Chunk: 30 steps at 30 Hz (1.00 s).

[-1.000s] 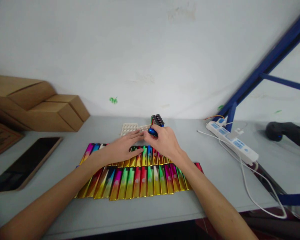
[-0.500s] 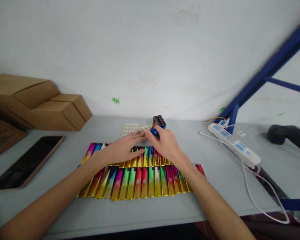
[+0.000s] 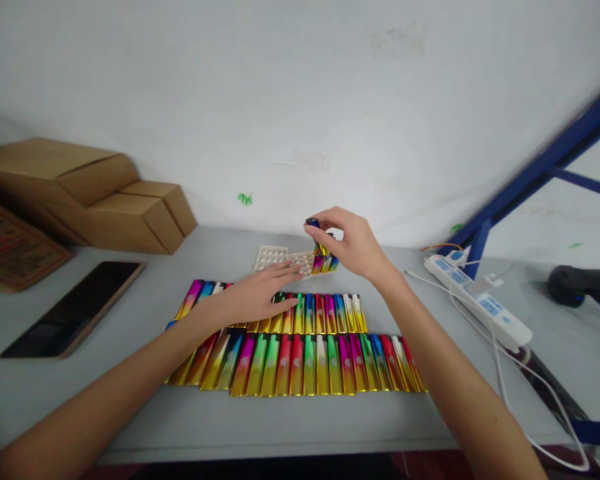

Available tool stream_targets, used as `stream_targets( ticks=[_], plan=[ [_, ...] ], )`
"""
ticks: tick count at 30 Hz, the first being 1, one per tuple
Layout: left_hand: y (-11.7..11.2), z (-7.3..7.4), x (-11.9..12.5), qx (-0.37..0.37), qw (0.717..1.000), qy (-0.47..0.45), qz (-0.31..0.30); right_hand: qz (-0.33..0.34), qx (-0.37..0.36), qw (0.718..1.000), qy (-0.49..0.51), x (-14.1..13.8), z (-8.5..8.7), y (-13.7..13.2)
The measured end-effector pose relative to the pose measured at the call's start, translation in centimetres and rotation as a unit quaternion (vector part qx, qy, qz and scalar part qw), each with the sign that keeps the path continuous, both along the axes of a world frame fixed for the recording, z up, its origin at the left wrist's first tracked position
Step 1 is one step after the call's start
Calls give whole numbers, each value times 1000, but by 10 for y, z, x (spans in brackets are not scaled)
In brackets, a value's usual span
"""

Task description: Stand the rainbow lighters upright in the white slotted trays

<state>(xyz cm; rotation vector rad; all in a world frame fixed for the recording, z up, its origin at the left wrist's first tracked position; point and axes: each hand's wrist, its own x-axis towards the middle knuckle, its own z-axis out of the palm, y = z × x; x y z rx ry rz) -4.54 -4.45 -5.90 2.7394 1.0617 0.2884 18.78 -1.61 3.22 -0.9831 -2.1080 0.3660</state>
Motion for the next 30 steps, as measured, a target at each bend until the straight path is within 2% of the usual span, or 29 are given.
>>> stream_targets(
  ticks=[6, 14, 20, 24, 30],
  plan=[
    [1, -4, -1, -10, 1000, -5, 0, 41, -8, 990, -135, -5, 5, 28],
    [0, -2, -1, -7, 1000, -11, 4, 48, -52, 961, -269, -1, -3, 39],
    [-1, 0, 0, -16, 1000, 0, 6, 64, -46, 939, -333, -1, -2, 50],
    [0, -2, -1, -8, 1000, -1, 5, 68, -21, 933, -352, -3, 2, 52],
    [1, -5, -1, 4, 1000, -9, 2, 53, -45, 948, -309, 0, 11, 48]
  ],
)
